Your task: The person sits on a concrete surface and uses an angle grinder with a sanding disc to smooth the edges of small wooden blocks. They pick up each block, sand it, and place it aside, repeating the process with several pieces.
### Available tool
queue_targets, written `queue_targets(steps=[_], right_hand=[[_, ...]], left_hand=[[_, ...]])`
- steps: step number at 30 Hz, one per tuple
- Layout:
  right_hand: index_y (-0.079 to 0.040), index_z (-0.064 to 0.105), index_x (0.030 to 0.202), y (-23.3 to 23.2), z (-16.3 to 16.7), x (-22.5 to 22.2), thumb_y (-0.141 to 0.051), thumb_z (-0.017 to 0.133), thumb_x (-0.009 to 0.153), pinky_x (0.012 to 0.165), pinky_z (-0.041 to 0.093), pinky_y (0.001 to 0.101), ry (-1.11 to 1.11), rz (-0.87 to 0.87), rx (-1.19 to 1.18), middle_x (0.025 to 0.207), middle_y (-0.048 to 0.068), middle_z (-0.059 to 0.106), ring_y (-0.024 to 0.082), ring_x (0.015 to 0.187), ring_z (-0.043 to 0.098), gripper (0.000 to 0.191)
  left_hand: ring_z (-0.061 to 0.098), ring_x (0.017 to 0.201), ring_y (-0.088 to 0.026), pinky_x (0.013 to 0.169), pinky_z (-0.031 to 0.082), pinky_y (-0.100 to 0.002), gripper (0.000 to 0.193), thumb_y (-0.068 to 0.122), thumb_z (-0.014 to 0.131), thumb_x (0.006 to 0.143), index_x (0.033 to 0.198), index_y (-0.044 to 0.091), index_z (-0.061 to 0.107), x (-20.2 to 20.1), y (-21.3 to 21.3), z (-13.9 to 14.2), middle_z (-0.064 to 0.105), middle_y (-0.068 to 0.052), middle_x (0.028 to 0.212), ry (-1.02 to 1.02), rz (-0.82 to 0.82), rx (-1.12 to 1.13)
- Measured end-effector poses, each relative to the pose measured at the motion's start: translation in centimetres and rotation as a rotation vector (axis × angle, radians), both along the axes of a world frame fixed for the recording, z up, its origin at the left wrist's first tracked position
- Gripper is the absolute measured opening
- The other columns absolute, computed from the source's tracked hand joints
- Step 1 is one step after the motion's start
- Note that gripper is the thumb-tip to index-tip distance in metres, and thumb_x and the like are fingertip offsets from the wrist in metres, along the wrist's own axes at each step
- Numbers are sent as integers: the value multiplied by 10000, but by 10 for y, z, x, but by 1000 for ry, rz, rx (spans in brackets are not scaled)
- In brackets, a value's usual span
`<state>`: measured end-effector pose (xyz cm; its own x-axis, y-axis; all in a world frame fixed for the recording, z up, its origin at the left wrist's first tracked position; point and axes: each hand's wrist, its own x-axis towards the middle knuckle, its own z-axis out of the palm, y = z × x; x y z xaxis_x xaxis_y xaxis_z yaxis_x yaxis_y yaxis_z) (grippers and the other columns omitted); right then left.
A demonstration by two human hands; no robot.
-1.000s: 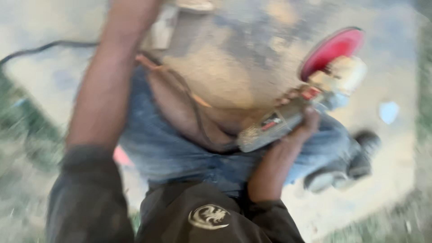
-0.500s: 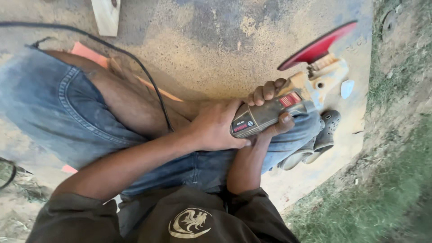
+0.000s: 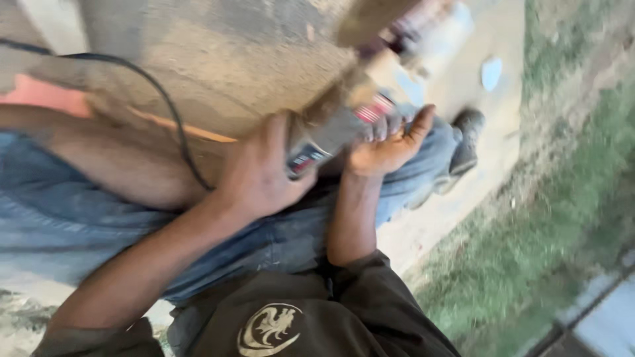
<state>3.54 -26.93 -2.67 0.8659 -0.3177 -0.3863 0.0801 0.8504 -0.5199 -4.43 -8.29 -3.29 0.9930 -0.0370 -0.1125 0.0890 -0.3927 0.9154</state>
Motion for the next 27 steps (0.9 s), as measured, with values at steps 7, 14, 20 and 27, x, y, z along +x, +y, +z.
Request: queue_targets(steps=[7, 14, 20, 27], right_hand=[[-149, 448, 936, 13, 6, -14, -232, 541, 1074, 629, 365, 279, -521, 508, 282, 733, -37, 414, 100, 622, 397, 186], [-156, 466, 934, 22, 15, -16, -229, 557, 1071, 635, 380, 275, -525, 552, 297, 732, -50, 426, 88, 640, 411, 180], [-165, 437, 936, 13, 5, -22, -271, 609, 1031, 638, 378, 276, -531, 544, 263, 758, -37, 414, 96, 671, 432, 223], [-80, 521, 1305, 3, -27, -14, -328, 642, 1019, 796, 495, 336, -112, 320, -331, 1069, 21, 619, 169, 889, 595, 398]], left_hand=[[701, 831, -463, 705, 574, -538, 777, 280, 900, 744, 1326, -13, 477, 1, 18, -12, 686, -264, 991, -57, 74, 71], [693, 898, -473, 741, 563, -543, 820, 265, 908, 715, 1337, -37, 466, -2, 22, -18, 674, -279, 1039, -76, 28, 68], [700, 889, -469, 744, 571, -541, 781, 244, 890, 728, 1335, -22, 477, -4, 21, -19, 678, -269, 1030, -69, 6, 53], [702, 896, -468, 748, 568, -544, 768, 273, 877, 724, 1327, 10, 481, 2, 14, -19, 696, -257, 1043, -31, 9, -27]])
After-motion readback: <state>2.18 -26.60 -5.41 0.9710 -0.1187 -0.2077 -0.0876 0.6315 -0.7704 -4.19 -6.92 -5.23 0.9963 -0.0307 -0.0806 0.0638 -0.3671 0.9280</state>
